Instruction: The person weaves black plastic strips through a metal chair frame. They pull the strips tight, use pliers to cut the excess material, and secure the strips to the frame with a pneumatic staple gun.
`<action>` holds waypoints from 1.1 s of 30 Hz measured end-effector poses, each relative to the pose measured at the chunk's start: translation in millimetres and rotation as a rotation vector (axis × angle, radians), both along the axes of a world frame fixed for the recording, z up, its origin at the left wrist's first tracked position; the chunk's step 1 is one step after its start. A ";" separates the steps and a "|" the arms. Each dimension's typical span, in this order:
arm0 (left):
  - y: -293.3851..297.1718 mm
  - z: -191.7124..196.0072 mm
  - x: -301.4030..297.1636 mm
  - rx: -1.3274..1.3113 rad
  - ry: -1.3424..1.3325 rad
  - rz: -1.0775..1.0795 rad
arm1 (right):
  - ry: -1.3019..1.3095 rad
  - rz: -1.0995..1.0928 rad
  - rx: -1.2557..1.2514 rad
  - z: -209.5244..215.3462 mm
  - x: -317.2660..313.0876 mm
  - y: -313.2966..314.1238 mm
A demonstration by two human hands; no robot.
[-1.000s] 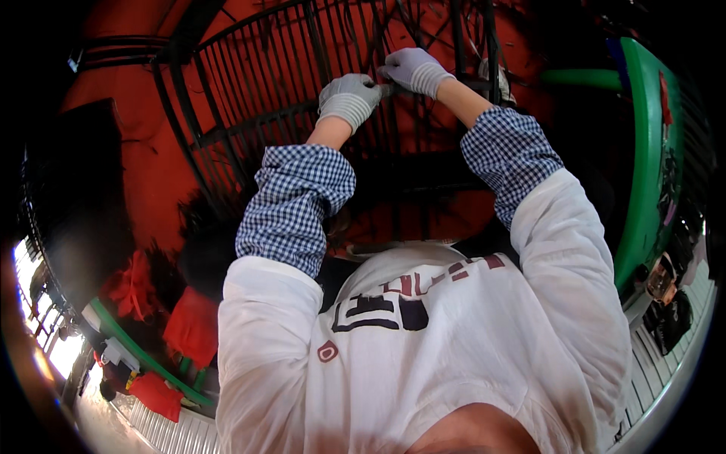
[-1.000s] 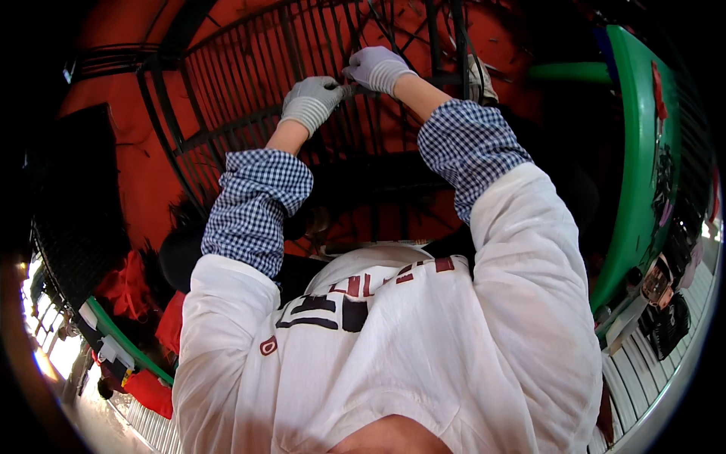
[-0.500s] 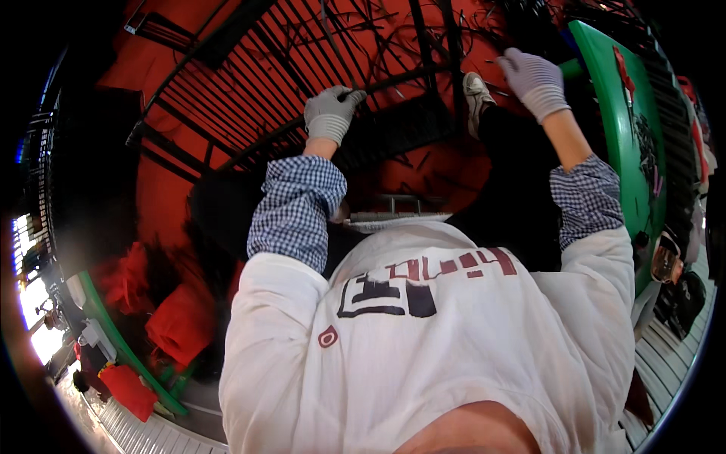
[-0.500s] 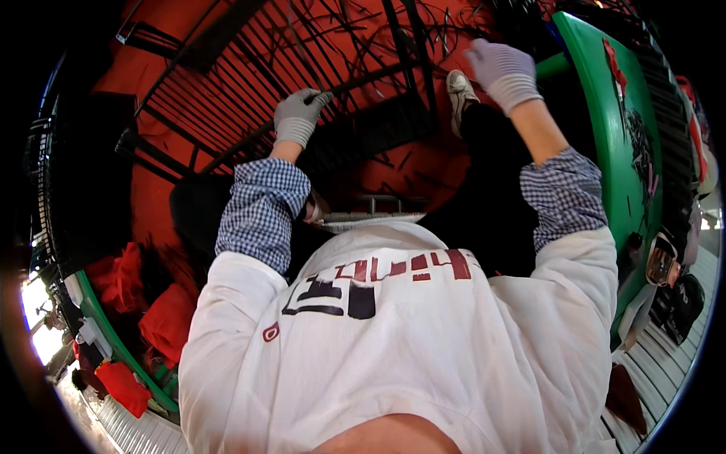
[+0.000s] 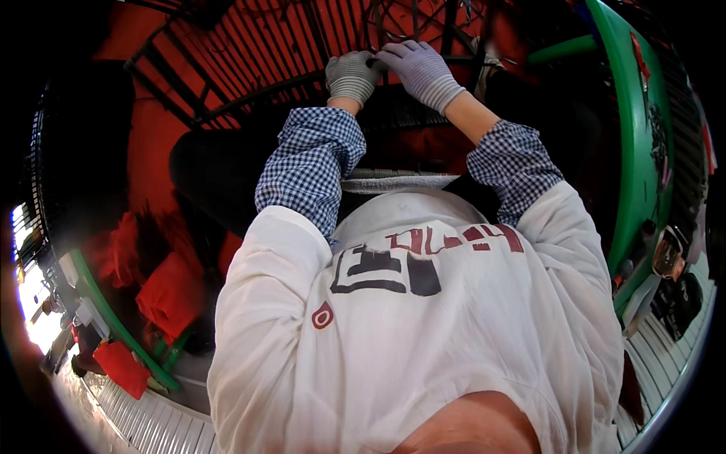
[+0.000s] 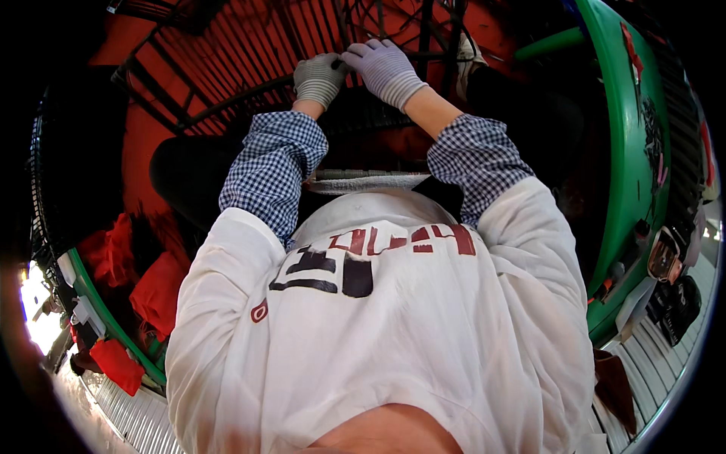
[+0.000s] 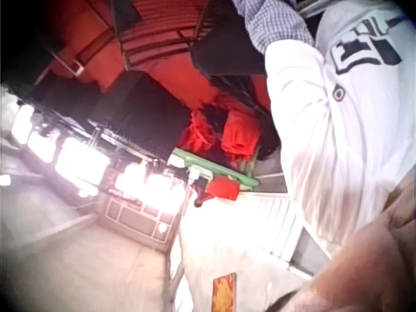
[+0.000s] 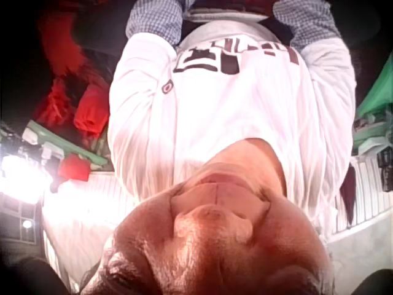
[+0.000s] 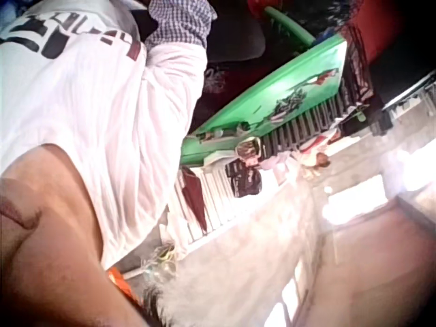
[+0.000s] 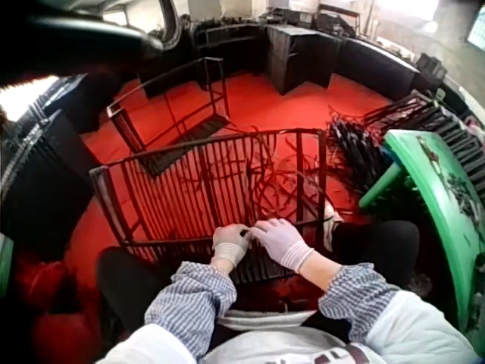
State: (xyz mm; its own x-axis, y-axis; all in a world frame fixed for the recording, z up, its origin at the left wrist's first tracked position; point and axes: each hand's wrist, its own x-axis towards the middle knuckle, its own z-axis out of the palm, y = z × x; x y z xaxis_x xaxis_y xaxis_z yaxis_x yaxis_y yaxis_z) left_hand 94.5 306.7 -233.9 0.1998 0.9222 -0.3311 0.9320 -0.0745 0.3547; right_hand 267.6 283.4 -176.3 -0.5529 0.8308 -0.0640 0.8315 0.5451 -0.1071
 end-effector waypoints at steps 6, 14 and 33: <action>-2.6 8.5 3.6 0.001 0.037 -0.083 | -0.221 -0.058 -0.087 -34.3 -11.2 10.7; -2.8 4.4 -1.8 0.031 0.023 -0.051 | 0.273 -0.271 -0.438 -43.8 0.6 20.9; -8.5 -11.8 -5.2 -0.042 -0.056 -0.054 | 0.401 -0.325 0.062 -47.5 3.8 -31.0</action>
State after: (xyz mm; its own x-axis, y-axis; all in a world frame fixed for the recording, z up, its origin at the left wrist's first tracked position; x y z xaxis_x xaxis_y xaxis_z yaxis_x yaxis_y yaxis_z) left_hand 89.3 298.1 -245.7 0.2685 0.8951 -0.3559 0.9055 -0.1084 0.4103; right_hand 271.4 252.4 -223.8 -0.2366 0.9593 0.1543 0.8593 0.2807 -0.4276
